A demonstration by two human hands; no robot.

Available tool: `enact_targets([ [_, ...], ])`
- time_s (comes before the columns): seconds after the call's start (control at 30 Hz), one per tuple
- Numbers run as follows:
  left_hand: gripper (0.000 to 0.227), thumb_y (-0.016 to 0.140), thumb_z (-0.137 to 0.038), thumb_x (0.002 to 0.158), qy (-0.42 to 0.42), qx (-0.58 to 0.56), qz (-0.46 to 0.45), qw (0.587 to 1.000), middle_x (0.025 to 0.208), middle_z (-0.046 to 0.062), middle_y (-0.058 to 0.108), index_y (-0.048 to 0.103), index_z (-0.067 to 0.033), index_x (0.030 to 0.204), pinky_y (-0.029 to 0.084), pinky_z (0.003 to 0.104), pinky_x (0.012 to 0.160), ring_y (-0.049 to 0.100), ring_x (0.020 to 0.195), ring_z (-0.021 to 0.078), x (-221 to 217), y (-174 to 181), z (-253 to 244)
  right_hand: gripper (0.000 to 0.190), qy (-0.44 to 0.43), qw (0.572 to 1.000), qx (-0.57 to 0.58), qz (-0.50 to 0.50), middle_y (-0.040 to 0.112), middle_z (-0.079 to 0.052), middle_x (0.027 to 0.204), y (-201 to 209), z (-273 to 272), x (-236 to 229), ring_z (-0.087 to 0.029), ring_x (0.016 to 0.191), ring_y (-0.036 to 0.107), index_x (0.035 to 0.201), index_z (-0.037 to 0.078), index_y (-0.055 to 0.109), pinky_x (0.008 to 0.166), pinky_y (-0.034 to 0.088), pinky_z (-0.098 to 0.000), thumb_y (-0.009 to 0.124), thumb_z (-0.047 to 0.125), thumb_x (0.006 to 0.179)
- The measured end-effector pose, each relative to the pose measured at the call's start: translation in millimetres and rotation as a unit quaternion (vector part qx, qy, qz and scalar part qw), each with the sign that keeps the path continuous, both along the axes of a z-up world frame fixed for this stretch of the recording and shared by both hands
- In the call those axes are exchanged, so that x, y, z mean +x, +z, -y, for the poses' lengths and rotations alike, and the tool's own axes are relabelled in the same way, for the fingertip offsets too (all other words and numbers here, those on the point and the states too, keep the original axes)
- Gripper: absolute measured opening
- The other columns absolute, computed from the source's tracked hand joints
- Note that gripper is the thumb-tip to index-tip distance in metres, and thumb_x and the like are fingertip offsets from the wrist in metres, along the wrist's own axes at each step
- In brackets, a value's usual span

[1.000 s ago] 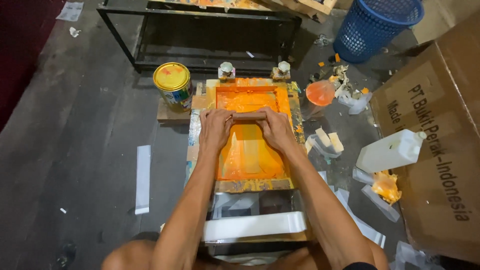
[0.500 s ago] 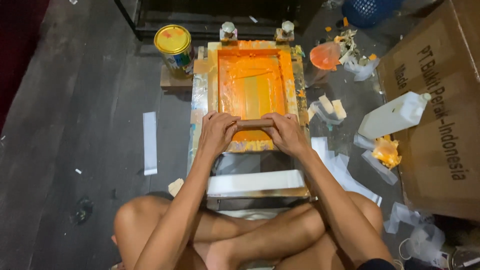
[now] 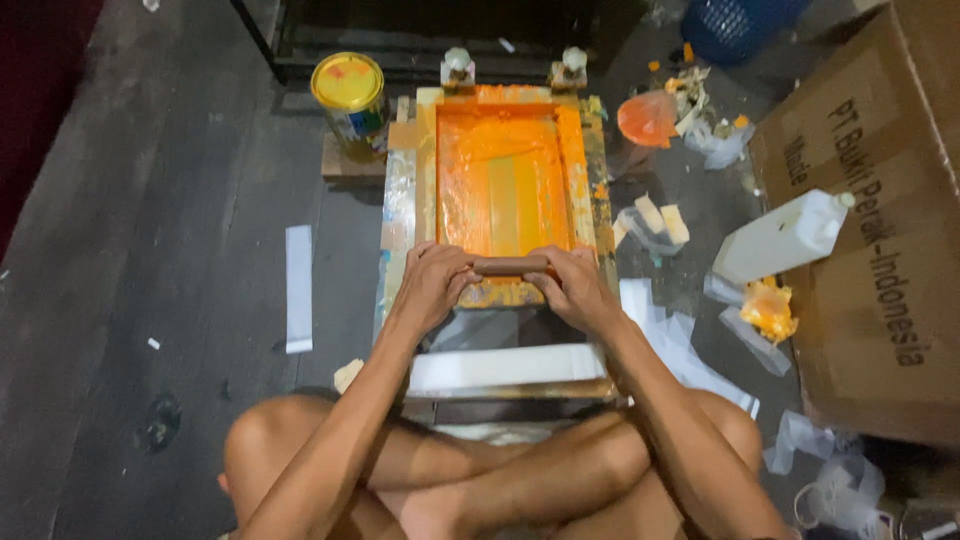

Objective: The person sits cross-legged on the floor and uses a squeegee to spread orange ink across a screen printing frame. They repeatedly pull the ink across the screen, lift the frame to remove a white strip, and place a new strip underneath to continue the process.

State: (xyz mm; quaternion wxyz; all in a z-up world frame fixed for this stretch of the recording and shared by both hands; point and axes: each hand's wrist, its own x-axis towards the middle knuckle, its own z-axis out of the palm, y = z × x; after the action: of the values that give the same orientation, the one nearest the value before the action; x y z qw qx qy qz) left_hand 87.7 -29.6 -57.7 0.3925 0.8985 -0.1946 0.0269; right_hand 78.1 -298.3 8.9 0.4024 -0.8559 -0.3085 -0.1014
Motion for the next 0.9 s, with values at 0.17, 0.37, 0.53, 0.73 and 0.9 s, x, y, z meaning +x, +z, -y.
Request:
enact_targets([
  [0.17, 0.02, 0.064, -0.018, 0.099, 0.028, 0.03, 0.022, 0.999, 0.101, -0.005, 0.073, 0.073, -0.0278, 0.115, 0.028, 0.046, 0.116, 0.063, 0.119, 0.0189, 44.8, 29.5, 9.0, 0.015, -0.045, 0.999, -0.004, 0.012, 0.075, -0.003, 0.082, 21.5, -11.5, 38.3, -0.027, 0.074, 0.072, 0.107, 0.015, 0.07, 0.079, 0.048, -0.0313, 0.063, 0.004, 0.099],
  [0.37, 0.026, 0.063, -0.018, 0.101, 0.106, 0.05, 0.036, 0.992, 0.106, -0.006, 0.072, 0.073, -0.0314, 0.12, 0.023, 0.047, 0.118, 0.061, 0.121, 0.0172, 114.7, 24.4, 22.7, 0.01, -0.106, 0.993, -0.058, 0.019, 0.073, 0.0, 0.084, 25.6, -17.2, 100.6, -0.025, 0.083, 0.07, 0.101, 0.014, 0.065, 0.086, 0.045, -0.0336, 0.061, 0.005, 0.099],
  [0.53, 0.02, 0.063, -0.02, 0.1, 0.131, 0.093, 0.048, 0.986, 0.098, -0.009, 0.071, 0.071, -0.0368, 0.106, 0.025, 0.046, 0.116, 0.062, 0.117, 0.0134, 137.3, 20.3, 22.0, 0.006, -0.15, 0.985, -0.086, -0.003, 0.075, 0.003, 0.088, 9.3, -24.0, 125.9, -0.021, 0.094, 0.072, 0.099, 0.017, 0.059, 0.098, 0.04, -0.0365, 0.061, 0.011, 0.102],
  [0.73, 0.024, 0.064, -0.016, 0.1, 0.132, 0.083, 0.023, 0.988, 0.101, -0.006, 0.073, 0.074, -0.0334, 0.114, 0.024, 0.046, 0.118, 0.064, 0.115, 0.0158, 110.0, 36.5, 19.9, 0.006, -0.134, 0.987, -0.078, -0.032, 0.077, 0.005, 0.096, 6.5, -20.2, 108.9, -0.018, 0.101, 0.071, 0.101, 0.018, 0.06, 0.107, 0.034, -0.0394, 0.061, 0.013, 0.104],
  [0.9, 0.022, 0.066, -0.013, 0.097, 0.085, 0.052, 0.03, 0.995, 0.099, -0.002, 0.073, 0.074, -0.0256, 0.114, 0.026, 0.044, 0.117, 0.064, 0.115, 0.0183, 61.8, 31.8, 12.1, 0.008, -0.1, 0.991, -0.093, -0.01, 0.077, 0.0, 0.095, 6.4, -15.0, 62.1, -0.022, 0.099, 0.073, 0.108, 0.02, 0.065, 0.108, 0.036, -0.0411, 0.061, 0.016, 0.103],
])
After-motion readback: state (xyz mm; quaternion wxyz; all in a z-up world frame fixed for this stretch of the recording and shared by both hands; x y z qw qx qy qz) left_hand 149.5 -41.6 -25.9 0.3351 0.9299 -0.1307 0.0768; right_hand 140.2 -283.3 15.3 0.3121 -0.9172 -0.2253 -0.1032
